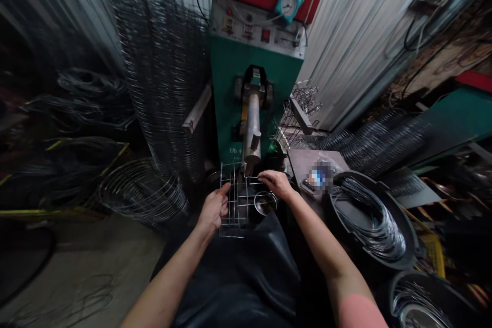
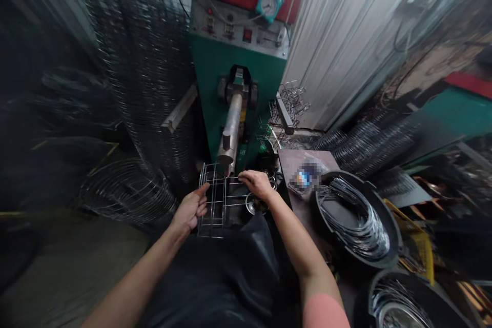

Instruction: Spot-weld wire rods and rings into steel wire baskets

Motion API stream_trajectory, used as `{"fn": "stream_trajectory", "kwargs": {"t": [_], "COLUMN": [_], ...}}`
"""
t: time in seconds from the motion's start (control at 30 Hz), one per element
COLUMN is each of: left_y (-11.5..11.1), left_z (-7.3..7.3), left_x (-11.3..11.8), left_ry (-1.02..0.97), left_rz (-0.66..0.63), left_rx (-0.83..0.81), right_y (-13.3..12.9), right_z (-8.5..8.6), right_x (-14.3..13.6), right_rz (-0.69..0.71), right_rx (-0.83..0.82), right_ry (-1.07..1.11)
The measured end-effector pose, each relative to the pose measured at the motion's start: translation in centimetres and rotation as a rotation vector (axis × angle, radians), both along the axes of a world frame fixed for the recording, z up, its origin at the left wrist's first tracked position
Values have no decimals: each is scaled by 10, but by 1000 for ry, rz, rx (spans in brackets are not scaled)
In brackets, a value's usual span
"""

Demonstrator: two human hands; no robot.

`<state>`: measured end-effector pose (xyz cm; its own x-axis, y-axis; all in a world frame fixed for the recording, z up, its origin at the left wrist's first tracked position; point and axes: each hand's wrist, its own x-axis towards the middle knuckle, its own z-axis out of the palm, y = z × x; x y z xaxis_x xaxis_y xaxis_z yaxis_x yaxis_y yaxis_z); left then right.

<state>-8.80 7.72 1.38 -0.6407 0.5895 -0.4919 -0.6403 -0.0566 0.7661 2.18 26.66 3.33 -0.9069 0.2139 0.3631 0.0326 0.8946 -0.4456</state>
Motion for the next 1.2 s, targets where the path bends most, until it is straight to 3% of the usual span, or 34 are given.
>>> {"fn": "stream_trajectory", "kwargs": {"t": [0.2,0.43,0.53,0.7,0.83,1.0,1.2], "left_y": [0,-2,-3,-3,-4,-1,-1], "left_z": [1,4,2,1,2,1,2], "left_x": [-1,-2,-2,0,5,15,19], "left_ry": [-22,-29,-22,-40,12,-3,-26], "left_rz": [-3,-9,-24,29,58,75,88], "left_rx": [-6,2,-9,-7,22,15,65], "right_y": [-2,2,-4,-12,-9,-21,-36], "right_z": [-3,-10,-16,-34,-43,-28,-11], "right_x": [4,16,21,47,68,56,31], "right_rz": [-13,-32,-90,-207,-295,-207,-260], "right_rx": [11,423,472,426,271,70,9], "right_ry": [-16,-157,-116,147,134,166,235]}}
